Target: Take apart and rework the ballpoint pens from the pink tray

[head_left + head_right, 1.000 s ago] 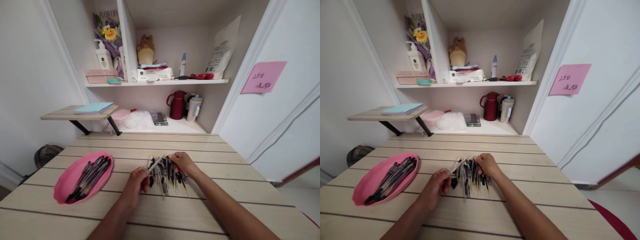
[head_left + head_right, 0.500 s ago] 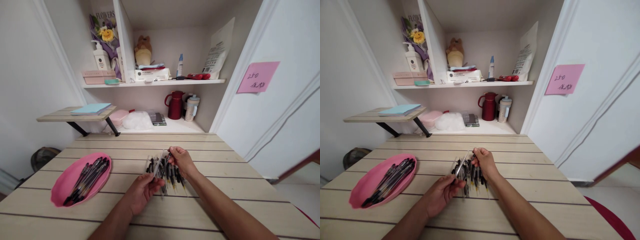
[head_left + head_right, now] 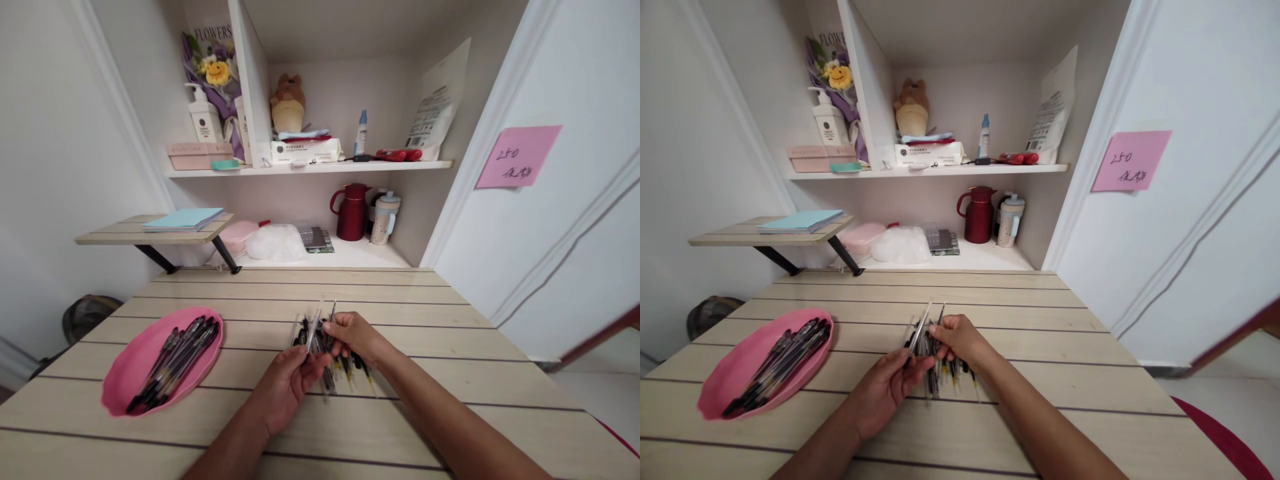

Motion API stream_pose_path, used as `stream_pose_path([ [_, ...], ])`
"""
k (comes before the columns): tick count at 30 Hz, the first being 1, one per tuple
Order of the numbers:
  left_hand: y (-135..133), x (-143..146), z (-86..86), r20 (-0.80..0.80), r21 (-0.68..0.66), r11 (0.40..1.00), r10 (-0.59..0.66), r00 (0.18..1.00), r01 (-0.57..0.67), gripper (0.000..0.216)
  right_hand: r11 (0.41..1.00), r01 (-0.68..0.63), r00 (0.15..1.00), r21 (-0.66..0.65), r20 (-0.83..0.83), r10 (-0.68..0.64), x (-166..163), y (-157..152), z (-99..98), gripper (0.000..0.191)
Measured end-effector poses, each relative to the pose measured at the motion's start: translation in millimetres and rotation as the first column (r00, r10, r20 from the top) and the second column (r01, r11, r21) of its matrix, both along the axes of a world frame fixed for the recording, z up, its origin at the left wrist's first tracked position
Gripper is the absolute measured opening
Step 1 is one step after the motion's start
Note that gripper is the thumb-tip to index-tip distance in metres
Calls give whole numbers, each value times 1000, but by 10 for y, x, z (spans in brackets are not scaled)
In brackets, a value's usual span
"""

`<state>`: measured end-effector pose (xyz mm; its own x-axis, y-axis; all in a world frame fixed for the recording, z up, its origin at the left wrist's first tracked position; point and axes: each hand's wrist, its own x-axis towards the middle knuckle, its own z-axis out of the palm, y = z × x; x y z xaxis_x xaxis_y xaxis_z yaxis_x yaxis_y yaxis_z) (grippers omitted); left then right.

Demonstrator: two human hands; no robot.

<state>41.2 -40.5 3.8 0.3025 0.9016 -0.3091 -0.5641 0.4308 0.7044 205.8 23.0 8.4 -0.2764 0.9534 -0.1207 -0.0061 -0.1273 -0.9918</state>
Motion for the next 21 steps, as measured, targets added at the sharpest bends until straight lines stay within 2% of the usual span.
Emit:
stream_pose_path([
  [2,-4,2,14,-9,13,1000,-4,1000,4,14,998,-62,996,-2,67,62,-13,-23,-6,32],
  [7,-8,-10,26,-106,112,994,19,994,-7,19,999,-22,964,34,266,12,68,28,-23,36],
  [9,-6,-16,21,-168,177,984,34,985,-4,20,994,22,920,111,386,-63,139,70,1,39],
  [11,-2,-17,14,-233,206,978,30,972,19,21,973,108,889,205,418,-187,188,92,46,39],
  [13,1,-10,5,-301,211,976,17,954,50,22,964,170,920,205,317,-229,185,82,101,37],
  [16,5,8,-8,-393,205,977,30,919,56,25,993,81,996,85,30,-84,90,11,160,34],
  [18,9,18,-13,-427,203,978,46,903,46,25,997,36,993,69,-112,-28,8,-42,169,31],
  [21,18,27,-10,-444,206,978,79,893,16,23,996,65,982,65,-181,-53,-73,-87,144,28],
])
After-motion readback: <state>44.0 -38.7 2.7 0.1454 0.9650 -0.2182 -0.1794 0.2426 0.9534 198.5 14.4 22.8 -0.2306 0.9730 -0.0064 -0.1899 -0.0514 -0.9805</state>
